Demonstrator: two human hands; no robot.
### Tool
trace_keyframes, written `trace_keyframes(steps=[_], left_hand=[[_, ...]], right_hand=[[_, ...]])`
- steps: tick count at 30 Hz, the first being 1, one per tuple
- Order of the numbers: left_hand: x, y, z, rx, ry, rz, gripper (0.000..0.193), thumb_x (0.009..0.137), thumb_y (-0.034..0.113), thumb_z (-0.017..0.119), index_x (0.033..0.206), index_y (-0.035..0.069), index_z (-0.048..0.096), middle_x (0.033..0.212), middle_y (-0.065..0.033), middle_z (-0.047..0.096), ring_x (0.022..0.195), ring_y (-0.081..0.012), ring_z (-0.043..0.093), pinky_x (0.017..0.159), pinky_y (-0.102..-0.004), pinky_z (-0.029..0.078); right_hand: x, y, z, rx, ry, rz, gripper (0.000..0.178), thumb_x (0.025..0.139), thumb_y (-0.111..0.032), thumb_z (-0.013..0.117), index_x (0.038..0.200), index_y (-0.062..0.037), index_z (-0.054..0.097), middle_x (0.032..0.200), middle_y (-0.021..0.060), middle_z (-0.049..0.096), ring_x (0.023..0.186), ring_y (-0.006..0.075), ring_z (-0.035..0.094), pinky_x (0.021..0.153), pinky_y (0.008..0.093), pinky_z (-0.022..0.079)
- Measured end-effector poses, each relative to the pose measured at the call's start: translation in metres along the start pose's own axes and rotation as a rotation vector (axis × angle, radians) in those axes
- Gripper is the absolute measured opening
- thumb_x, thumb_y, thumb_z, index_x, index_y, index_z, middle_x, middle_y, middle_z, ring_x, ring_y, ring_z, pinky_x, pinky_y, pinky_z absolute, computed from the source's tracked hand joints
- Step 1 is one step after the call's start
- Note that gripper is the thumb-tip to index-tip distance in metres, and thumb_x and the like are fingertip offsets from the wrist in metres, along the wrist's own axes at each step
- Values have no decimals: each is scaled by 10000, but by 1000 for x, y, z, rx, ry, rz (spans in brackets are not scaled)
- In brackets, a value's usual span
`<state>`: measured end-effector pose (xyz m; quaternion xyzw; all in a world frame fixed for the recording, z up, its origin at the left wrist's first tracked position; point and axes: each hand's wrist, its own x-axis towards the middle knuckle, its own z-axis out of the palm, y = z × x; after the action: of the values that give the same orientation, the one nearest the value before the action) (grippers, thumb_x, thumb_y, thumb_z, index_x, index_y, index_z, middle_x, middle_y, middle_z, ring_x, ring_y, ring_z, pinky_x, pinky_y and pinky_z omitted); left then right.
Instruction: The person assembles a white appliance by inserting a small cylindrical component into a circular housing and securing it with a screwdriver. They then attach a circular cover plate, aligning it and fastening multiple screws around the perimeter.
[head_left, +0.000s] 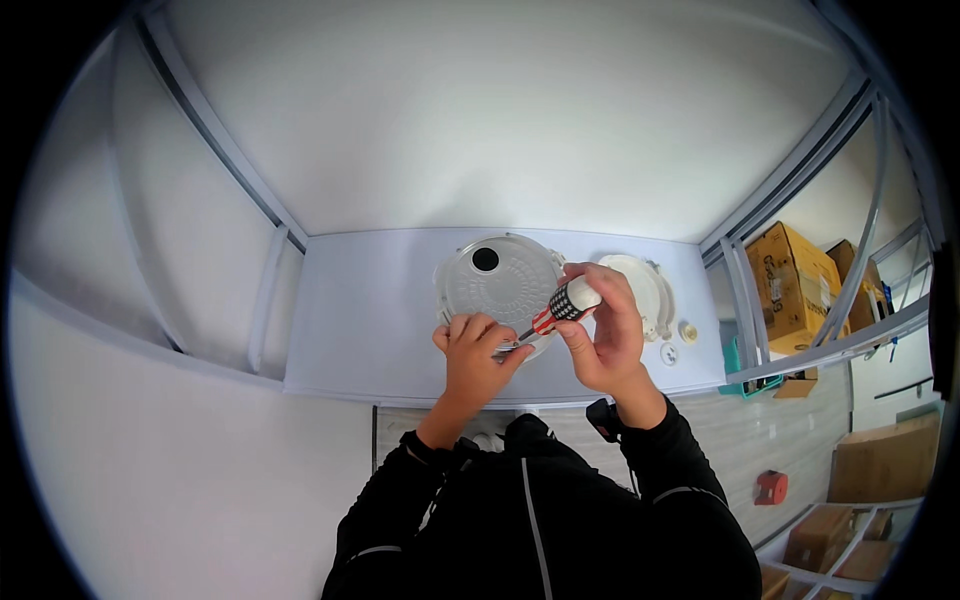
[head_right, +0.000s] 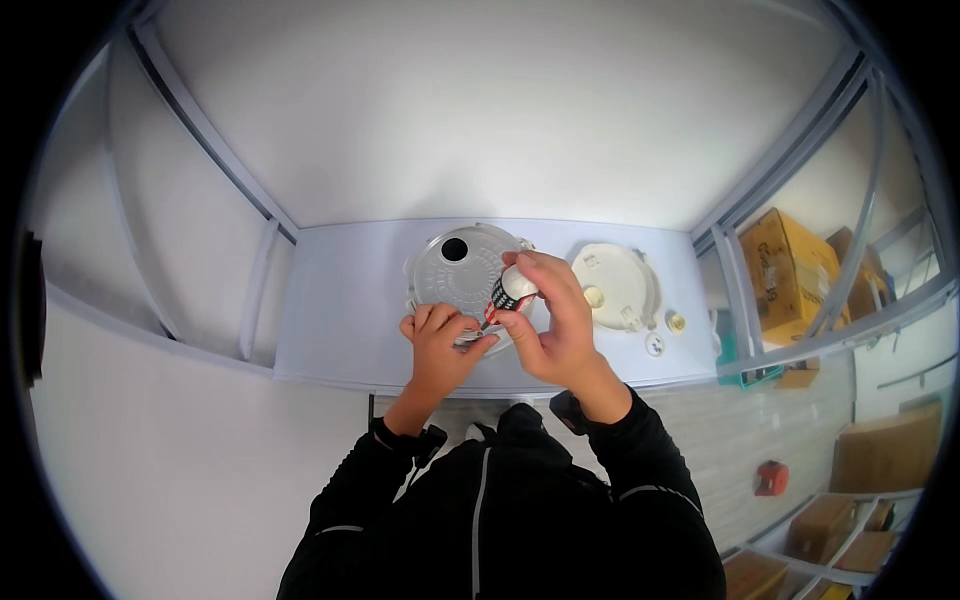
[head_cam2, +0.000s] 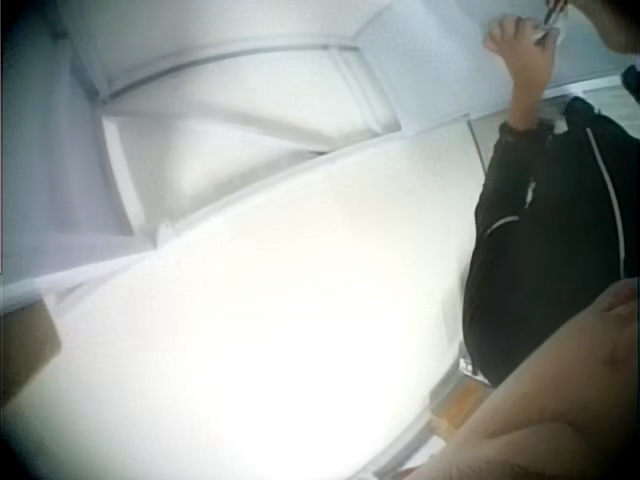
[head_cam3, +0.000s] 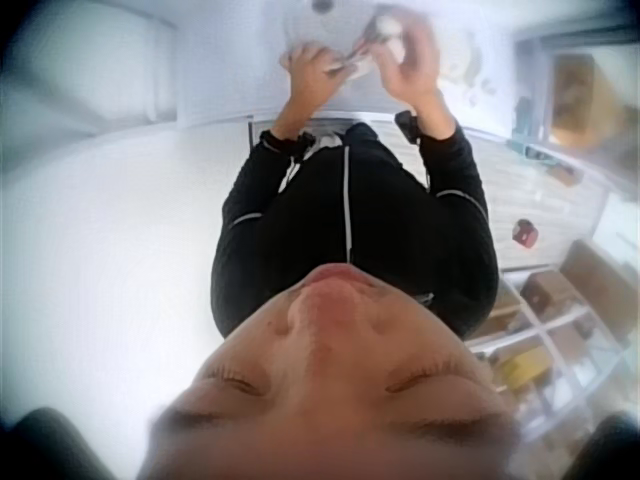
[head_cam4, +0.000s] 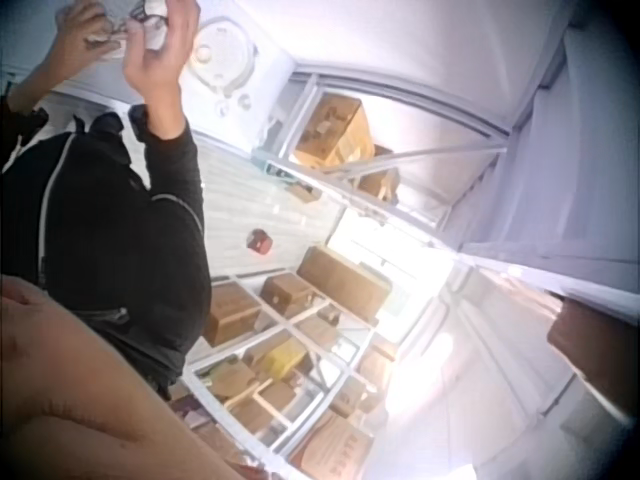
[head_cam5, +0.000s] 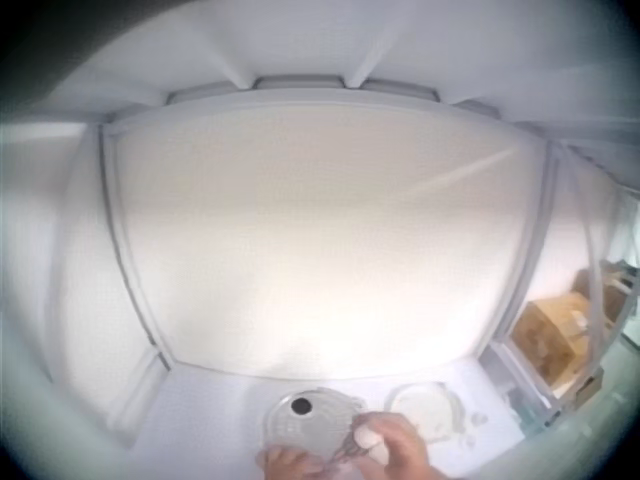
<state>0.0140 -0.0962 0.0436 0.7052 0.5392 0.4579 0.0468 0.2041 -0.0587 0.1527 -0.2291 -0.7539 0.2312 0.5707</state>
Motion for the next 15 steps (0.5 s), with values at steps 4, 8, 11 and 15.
trace_keyframes(steps=[4, 8, 11, 15], left_hand=[[-1, 2, -3, -43, 8, 12, 269, 688, 291, 925, 867, 211, 742, 953, 39, 606, 1023, -197, 544, 920, -432, 273], [-5, -4, -7, -92, -12, 35, 203, 730, 207, 873, 887, 187, 745, 977, 26, 618, 1015, -215, 550, 919, -433, 279], [-4, -5, -9, -107, -31, 19, 191, 731, 180, 853, 892, 188, 752, 980, 24, 620, 1032, -213, 548, 931, -428, 266], [-4, -4, -11, -116, -54, 15, 184, 737, 182, 848, 891, 182, 748, 992, 24, 622, 1032, -216, 543, 935, -435, 262]], right_hand=[[-3, -1, 0, -41, 15, -10, 594, 921, -76, 800, 1451, 19, 550, 1330, 254, 656, 1199, 370, 676, 1009, 438, 543], [-10, -1, 2, -29, 3, 14, 595, 922, -74, 797, 1457, 5, 550, 1351, 255, 648, 1205, 374, 672, 1009, 435, 542], [-7, 0, 7, -19, -8, 6, 593, 920, -71, 796, 1458, -11, 554, 1359, 254, 643, 1200, 379, 671, 1007, 436, 545], [-8, 0, 8, -9, -5, 10, 587, 922, -71, 793, 1454, -9, 555, 1364, 254, 639, 1202, 377, 672, 1008, 438, 547]])
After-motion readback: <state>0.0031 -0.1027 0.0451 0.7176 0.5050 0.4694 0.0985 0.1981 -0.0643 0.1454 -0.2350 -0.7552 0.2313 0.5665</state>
